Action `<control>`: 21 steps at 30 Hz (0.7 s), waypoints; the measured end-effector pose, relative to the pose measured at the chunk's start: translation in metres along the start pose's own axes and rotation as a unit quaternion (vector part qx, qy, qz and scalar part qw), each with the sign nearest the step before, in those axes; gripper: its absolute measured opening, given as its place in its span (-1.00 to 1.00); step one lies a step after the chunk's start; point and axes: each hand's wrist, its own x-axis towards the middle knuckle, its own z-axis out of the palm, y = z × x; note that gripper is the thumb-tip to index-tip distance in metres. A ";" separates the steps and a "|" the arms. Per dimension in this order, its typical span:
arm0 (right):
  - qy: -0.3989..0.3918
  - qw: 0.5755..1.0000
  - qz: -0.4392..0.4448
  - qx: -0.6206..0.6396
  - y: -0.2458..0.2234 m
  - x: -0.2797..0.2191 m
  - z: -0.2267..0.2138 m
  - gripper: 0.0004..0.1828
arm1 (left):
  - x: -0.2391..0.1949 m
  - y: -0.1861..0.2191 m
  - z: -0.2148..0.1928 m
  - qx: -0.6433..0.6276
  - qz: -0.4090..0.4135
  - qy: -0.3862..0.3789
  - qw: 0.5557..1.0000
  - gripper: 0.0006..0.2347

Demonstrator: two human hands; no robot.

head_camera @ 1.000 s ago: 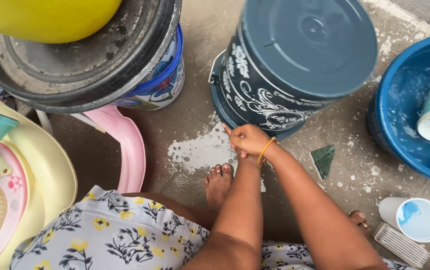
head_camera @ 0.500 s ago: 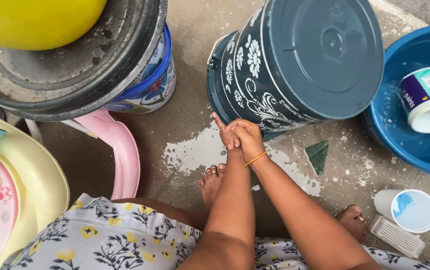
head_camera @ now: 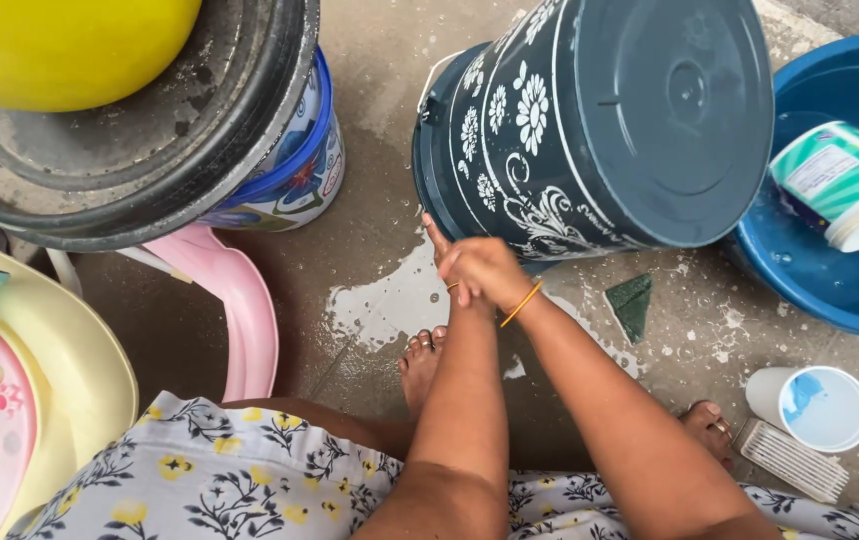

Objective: The recorder is washing a bucket and its lid with water and a small plastic container.

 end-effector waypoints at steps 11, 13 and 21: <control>0.094 0.988 -0.089 0.087 0.011 0.003 0.008 -0.73 | 0.043 -0.059 -0.021 0.007 0.035 0.071 0.997 -0.34; 0.119 0.981 -0.083 0.132 0.009 0.006 0.013 -0.71 | 0.028 -0.034 -0.017 -0.020 0.010 0.060 0.998 -0.36; -0.062 0.941 0.038 -0.331 -0.039 -0.004 0.017 -0.73 | -0.010 -0.008 -0.018 -0.341 0.074 -0.121 0.929 -0.36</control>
